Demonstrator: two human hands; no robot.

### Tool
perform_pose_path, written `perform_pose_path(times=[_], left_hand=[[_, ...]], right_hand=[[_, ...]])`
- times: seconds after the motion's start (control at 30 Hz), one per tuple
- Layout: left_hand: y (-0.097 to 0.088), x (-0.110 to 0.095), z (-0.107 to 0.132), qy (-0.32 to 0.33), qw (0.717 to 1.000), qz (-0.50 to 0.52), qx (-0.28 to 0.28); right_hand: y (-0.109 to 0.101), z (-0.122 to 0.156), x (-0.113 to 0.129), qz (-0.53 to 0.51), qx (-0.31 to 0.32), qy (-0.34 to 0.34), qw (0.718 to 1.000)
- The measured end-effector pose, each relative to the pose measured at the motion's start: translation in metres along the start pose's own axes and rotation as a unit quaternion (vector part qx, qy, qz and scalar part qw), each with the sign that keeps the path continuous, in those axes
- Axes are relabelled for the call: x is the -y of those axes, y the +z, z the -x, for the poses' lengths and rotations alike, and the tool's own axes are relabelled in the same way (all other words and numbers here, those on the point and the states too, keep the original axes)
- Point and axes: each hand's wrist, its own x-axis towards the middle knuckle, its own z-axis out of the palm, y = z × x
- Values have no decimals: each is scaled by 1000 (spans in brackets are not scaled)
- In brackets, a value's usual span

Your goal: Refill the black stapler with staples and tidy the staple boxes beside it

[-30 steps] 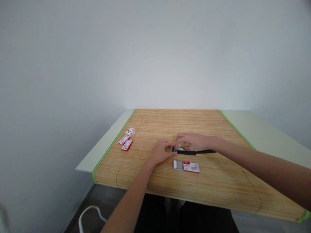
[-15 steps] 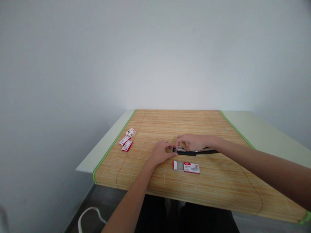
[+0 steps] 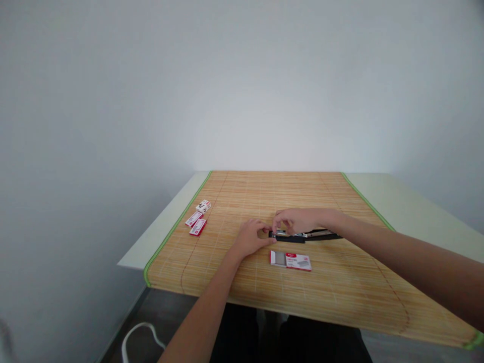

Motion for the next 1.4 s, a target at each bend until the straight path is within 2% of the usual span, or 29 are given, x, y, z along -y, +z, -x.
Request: perform_pose_path(times=[0.27, 0.47, 0.77, 0.93, 1.13, 1.4], left_hand=[[1, 1, 0, -3, 1000, 3, 5], [0, 1, 0, 1, 1000, 7, 5], [1, 3, 0, -2, 1000, 9, -1], [2, 4, 0, -2, 1000, 19, -3], [2, 4, 0, -3, 1000, 20, -6], [4, 6, 0, 4, 1000, 21, -9]], right_hand=[[0, 1, 2, 3, -7, -3, 1000], [4, 1, 15, 7, -33, 14, 999], [18, 10, 16, -91, -92, 102, 986], [19, 16, 16, -33, -121, 116, 985], [16, 24, 23, 59, -128, 87, 986], [30, 33, 26, 53, -161, 106, 980]])
